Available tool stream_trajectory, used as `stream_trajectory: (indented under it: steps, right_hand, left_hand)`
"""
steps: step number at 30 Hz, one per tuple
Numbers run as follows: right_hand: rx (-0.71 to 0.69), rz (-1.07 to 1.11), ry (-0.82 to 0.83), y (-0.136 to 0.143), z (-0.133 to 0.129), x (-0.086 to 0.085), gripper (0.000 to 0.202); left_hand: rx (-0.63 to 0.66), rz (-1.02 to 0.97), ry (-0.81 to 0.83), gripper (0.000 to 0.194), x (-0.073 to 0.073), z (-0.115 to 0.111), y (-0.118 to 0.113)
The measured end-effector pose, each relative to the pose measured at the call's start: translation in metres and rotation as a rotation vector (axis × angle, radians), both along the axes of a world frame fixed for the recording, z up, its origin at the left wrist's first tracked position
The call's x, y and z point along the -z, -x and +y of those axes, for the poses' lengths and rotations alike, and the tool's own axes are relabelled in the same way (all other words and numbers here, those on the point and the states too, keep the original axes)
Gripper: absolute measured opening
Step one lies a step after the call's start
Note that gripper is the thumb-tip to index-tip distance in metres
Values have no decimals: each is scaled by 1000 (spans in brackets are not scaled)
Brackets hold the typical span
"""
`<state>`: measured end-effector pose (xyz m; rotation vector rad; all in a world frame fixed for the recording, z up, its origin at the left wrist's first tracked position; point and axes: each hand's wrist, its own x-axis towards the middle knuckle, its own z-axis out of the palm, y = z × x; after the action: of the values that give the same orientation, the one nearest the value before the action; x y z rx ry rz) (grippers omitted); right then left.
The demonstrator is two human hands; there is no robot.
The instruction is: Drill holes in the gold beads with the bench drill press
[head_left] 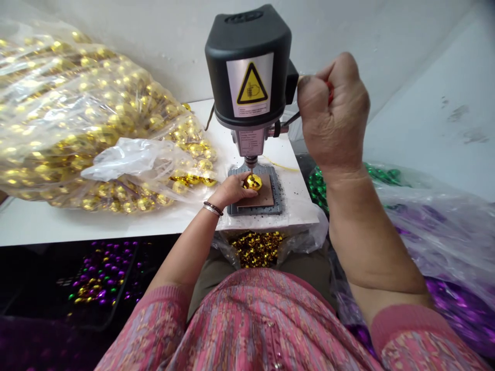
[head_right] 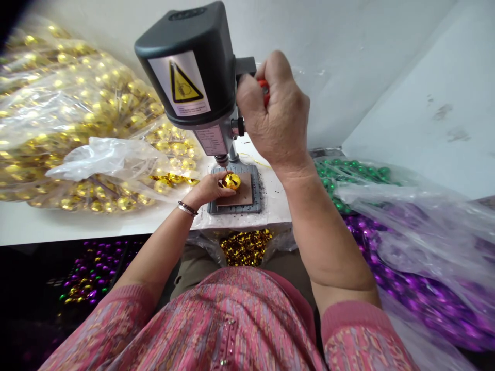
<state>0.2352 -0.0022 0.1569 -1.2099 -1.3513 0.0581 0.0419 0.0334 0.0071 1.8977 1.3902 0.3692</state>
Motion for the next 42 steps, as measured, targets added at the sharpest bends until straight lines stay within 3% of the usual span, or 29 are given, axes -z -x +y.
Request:
stream_trajectory:
  steps: [5, 11, 20, 29, 32, 39, 42]
  right_hand:
    - [-40, -143, -57, -10, -20, 35, 20]
    - [41, -273, -143, -12, -32, 71, 16]
    - [152, -222, -223, -7, -29, 100, 22]
    - [122, -121, -392, 5, -24, 121, 18]
    - [144, -101, -407, 7, -21, 109, 22]
    - [200, -61, -201, -2, 14, 30, 22]
    - [175, -37, -165, -3, 20, 22, 21]
  left_hand:
    - [-28, -38, 14, 74, 1, -2, -1]
    - [-2, -66, 26, 63, -2, -5, -1]
    - [-21, -105, 17, 67, 4, -5, -1]
    - [-27, -129, 1, 65, 4, -6, -2]
    - [-26, -108, -8, 68, 3, -7, -3]
    - [-31, -122, -78, 74, 12, -19, 0]
    - [-1, -159, -127, 76, 17, -32, 4]
